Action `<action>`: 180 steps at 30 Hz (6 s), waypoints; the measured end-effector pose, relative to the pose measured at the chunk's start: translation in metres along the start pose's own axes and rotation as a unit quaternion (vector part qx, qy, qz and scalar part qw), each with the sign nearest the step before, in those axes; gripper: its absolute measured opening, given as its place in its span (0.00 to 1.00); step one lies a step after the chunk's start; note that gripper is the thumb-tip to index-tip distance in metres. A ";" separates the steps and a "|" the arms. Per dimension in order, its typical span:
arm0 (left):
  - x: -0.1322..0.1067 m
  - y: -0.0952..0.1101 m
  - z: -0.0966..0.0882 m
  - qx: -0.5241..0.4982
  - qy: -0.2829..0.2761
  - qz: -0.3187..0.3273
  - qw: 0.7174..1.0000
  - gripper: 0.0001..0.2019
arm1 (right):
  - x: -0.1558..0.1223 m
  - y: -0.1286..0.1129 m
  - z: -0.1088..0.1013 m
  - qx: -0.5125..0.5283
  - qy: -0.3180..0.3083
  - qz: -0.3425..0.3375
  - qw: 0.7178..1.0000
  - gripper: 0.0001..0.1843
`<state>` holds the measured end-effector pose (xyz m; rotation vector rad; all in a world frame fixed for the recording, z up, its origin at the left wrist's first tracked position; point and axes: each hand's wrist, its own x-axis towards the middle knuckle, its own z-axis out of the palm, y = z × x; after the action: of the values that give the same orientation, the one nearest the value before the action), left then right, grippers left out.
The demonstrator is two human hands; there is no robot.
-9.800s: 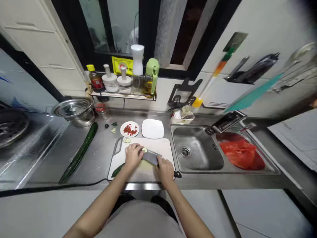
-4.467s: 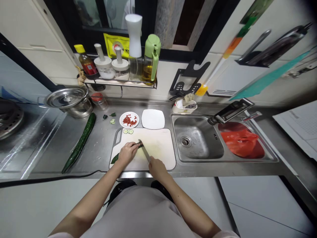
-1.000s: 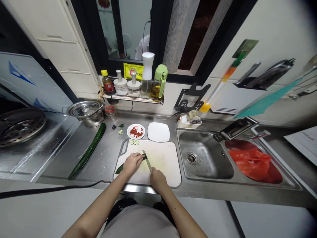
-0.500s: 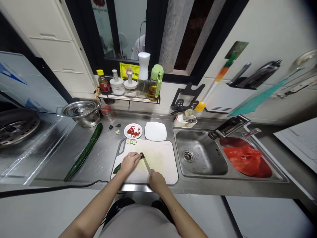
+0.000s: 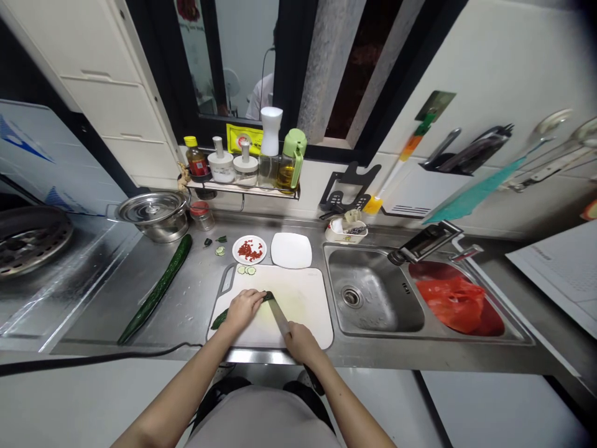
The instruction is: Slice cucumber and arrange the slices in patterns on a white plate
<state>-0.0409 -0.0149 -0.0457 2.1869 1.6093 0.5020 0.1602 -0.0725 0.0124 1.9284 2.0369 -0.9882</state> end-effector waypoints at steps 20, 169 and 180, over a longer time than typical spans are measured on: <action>0.005 0.001 -0.004 -0.054 0.057 -0.106 0.991 0.16 | -0.008 0.015 -0.017 -0.067 0.123 0.081 0.987 0.20; -0.014 -0.003 0.010 0.011 0.012 0.033 0.999 0.15 | 0.015 -0.024 -0.007 -0.012 0.032 -0.001 0.999 0.15; -0.016 -0.002 0.010 0.030 0.017 0.049 0.998 0.16 | -0.008 -0.006 -0.007 -0.034 -0.003 -0.012 0.999 0.13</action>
<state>-0.0417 -0.0304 -0.0566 2.3230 1.5574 0.5281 0.1576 -0.0748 0.0239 1.8708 2.0669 -0.9158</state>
